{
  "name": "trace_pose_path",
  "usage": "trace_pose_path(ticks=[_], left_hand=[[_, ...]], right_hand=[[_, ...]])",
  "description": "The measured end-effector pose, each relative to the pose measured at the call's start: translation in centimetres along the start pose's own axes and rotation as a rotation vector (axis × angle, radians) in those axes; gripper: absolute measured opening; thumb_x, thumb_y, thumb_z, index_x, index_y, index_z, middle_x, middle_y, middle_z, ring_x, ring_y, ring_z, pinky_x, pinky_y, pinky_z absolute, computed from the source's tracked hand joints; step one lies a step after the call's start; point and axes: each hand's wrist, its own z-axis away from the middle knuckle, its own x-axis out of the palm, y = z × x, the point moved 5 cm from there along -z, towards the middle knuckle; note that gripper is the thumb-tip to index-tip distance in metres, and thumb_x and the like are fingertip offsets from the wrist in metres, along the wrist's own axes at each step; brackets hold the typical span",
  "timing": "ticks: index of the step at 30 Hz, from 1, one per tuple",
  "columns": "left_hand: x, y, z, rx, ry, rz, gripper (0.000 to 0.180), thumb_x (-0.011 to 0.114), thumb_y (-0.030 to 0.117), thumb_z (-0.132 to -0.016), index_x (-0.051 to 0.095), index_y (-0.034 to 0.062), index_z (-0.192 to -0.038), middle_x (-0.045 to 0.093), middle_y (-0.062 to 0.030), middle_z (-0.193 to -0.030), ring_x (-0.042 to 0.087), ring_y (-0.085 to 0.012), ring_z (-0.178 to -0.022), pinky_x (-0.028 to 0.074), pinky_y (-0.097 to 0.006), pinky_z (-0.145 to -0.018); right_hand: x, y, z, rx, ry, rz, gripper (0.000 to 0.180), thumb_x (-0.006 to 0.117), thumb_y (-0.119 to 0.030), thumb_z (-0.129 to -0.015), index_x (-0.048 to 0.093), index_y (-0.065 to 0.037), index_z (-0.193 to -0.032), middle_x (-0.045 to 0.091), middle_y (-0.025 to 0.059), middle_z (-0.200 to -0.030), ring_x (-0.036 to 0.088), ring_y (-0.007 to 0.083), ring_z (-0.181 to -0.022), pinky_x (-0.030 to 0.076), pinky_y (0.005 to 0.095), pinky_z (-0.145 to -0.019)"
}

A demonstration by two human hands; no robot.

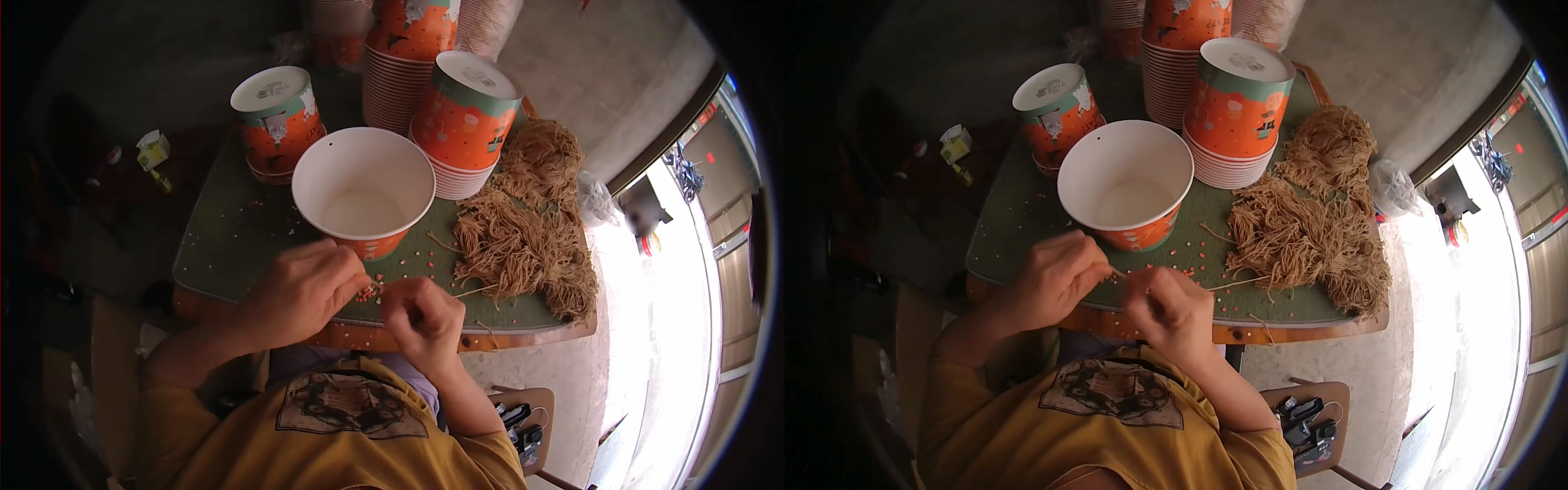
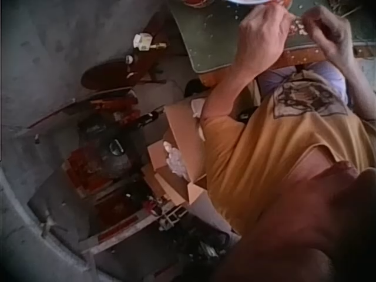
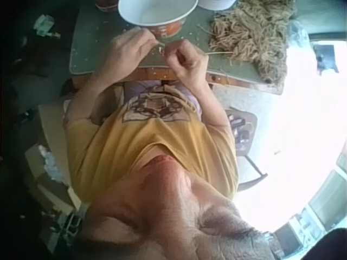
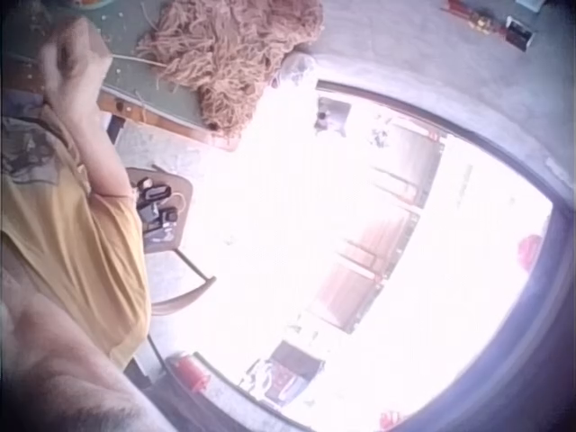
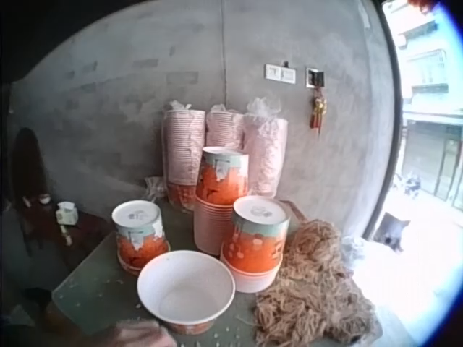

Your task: Threading a string handle and adding decorative beads onto a paper bucket.

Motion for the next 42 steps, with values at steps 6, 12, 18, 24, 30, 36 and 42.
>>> trace_pose_path(ticks=[6, 12, 18, 24, 30, 36, 42], left_hand=[[-0.1, -0.8, -1.8, 0.089, 0.117, -0.068, 0.018, 0.070, 0.003, -0.080, 0.054, 0.0031, -0.087, 0.057, -0.0098, -0.079, 0.059, -0.0283, -0.075, 0.047, -0.039, -0.064], [1.4, -1.7, -3.6, 0.007, 0.066, -0.069, 0.024, 0.061, -0.003, -0.083, 0.057, 0.0030, -0.107, 0.054, -0.0095, -0.096, 0.057, -0.0229, -0.076, 0.050, -0.033, -0.067], [2.1, -2.8, -3.8, -0.109, 0.056, 0.077, 0.026, 0.062, -0.001, -0.083, 0.056, 0.0035, -0.107, 0.058, -0.0113, -0.093, 0.060, -0.0286, -0.082, 0.050, -0.038, -0.070], [1.9, -2.6, -3.9, -0.090, 0.059, 0.048, 0.026, 0.061, -0.001, -0.083, 0.056, 0.0037, -0.108, 0.058, -0.0115, -0.093, 0.061, -0.0285, -0.082, 0.051, -0.038, -0.069], [1.9, -2.6, -4.0, -0.098, 0.047, 0.046, 0.025, 0.059, -0.001, -0.084, 0.056, 0.0035, -0.108, 0.059, -0.0116, -0.094, 0.061, -0.0289, -0.083, 0.050, -0.038, -0.069], [1.4, -3.2, -5.2, -0.162, -0.016, 0.075, 0.025, 0.056, 0.000, -0.090, 0.058, 0.0032, -0.114, 0.057, -0.0080, -0.093, 0.057, -0.0156, -0.074, 0.048, -0.027, -0.070], [1.0, -0.5, -5.9, 0.068, -0.072, -0.136, 0.034, 0.065, 0.004, -0.084, 0.057, 0.0066, -0.117, 0.053, -0.0094, -0.110, 0.057, -0.0246, -0.095, 0.048, -0.035, -0.083]], right_hand=[[-0.2, 1.5, -0.5, 0.131, 0.126, -0.118, 0.008, 0.062, 0.002, -0.082, 0.056, -0.004, -0.083, 0.057, 0.0019, -0.065, 0.050, 0.0061, -0.054, 0.041, 0.0207, -0.051], [-1.2, 3.8, -1.3, 0.238, 0.248, 0.009, 0.012, 0.062, -0.003, -0.085, 0.052, -0.004, -0.080, 0.051, 0.0034, -0.057, 0.047, 0.0062, -0.051, 0.041, 0.0218, -0.051], [-1.1, 4.5, -1.5, 0.267, 0.212, 0.056, 0.011, 0.062, -0.004, -0.085, 0.052, -0.004, -0.080, 0.053, 0.0054, -0.057, 0.049, 0.0096, -0.049, 0.042, 0.0240, -0.050], [-0.9, 4.6, -1.9, 0.252, 0.194, 0.080, 0.009, 0.061, -0.005, -0.085, 0.053, -0.005, -0.082, 0.055, 0.0068, -0.058, 0.054, 0.0131, -0.049, 0.045, 0.0266, -0.051], [-0.7, 4.8, -2.5, 0.244, 0.170, 0.108, 0.009, 0.063, -0.006, -0.084, 0.053, -0.005, -0.083, 0.057, 0.0087, -0.058, 0.058, 0.0186, -0.049, 0.046, 0.0296, -0.050], [-0.6, 4.4, -3.0, 0.209, 0.153, 0.175, 0.011, 0.064, -0.008, -0.084, 0.053, -0.006, -0.082, 0.057, 0.0094, -0.058, 0.059, 0.0233, -0.049, 0.046, 0.0323, -0.050], [-1.2, 4.1, -1.9, 0.204, 0.172, 0.131, 0.010, 0.063, -0.008, -0.083, 0.054, -0.005, -0.082, 0.057, 0.0089, -0.059, 0.058, 0.0207, -0.048, 0.045, 0.0305, -0.050]])
